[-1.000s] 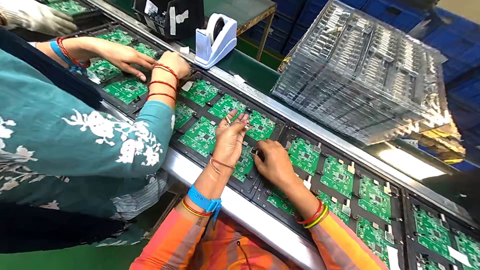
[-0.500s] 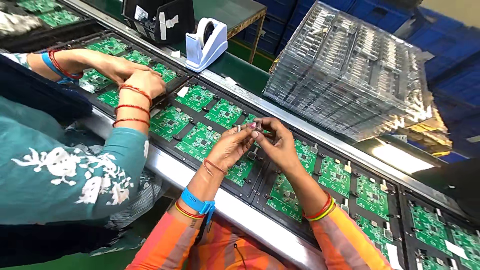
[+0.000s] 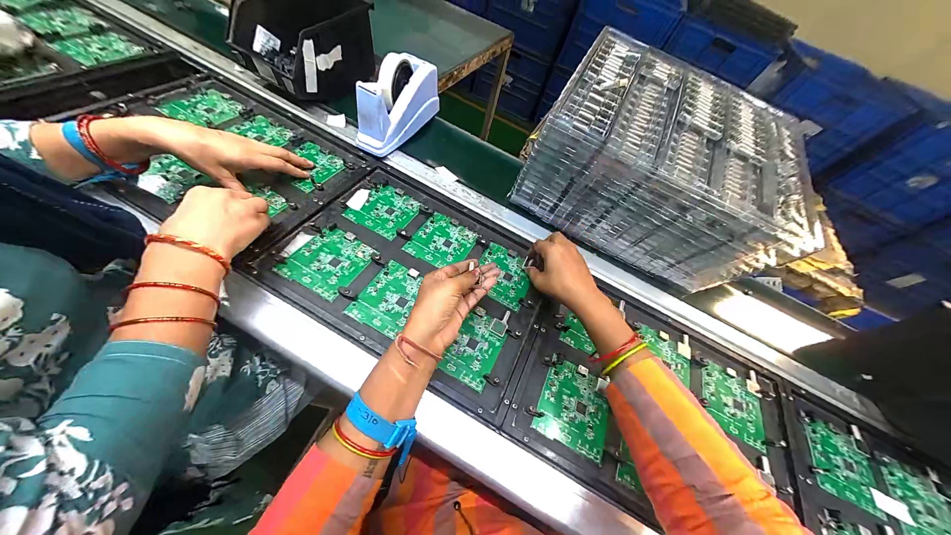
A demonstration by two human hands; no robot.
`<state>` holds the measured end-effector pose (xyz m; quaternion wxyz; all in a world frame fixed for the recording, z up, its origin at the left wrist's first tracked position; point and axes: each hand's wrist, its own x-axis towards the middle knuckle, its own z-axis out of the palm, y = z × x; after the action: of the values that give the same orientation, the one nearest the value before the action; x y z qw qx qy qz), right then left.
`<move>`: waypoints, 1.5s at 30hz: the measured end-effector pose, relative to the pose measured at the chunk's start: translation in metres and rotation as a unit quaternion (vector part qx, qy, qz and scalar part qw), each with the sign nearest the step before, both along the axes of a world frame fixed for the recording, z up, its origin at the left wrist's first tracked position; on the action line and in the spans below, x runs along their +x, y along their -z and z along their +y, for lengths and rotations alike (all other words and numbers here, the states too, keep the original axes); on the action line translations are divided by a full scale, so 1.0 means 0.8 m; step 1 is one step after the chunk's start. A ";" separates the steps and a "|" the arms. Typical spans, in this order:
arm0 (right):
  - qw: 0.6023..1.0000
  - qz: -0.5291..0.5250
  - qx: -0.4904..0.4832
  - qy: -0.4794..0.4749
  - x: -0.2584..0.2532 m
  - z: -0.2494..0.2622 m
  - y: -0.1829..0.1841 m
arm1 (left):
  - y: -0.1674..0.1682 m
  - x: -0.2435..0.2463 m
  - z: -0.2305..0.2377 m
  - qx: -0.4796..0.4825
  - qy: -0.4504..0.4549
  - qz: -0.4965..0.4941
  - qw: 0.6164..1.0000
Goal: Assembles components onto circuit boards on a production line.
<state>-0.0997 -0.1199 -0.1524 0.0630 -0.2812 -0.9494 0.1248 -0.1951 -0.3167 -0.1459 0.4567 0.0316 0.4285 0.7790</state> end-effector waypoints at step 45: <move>0.992 0.079 -0.024 -0.100 -0.012 -0.156 0.017 | -0.017 0.013 -0.037 0.017 -0.204 0.035 0.978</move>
<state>-0.1090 -0.2445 -0.1658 0.1179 -0.1757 -0.9615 0.1752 -0.1844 -0.3462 -0.1324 0.2717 -0.0213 0.4284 0.8615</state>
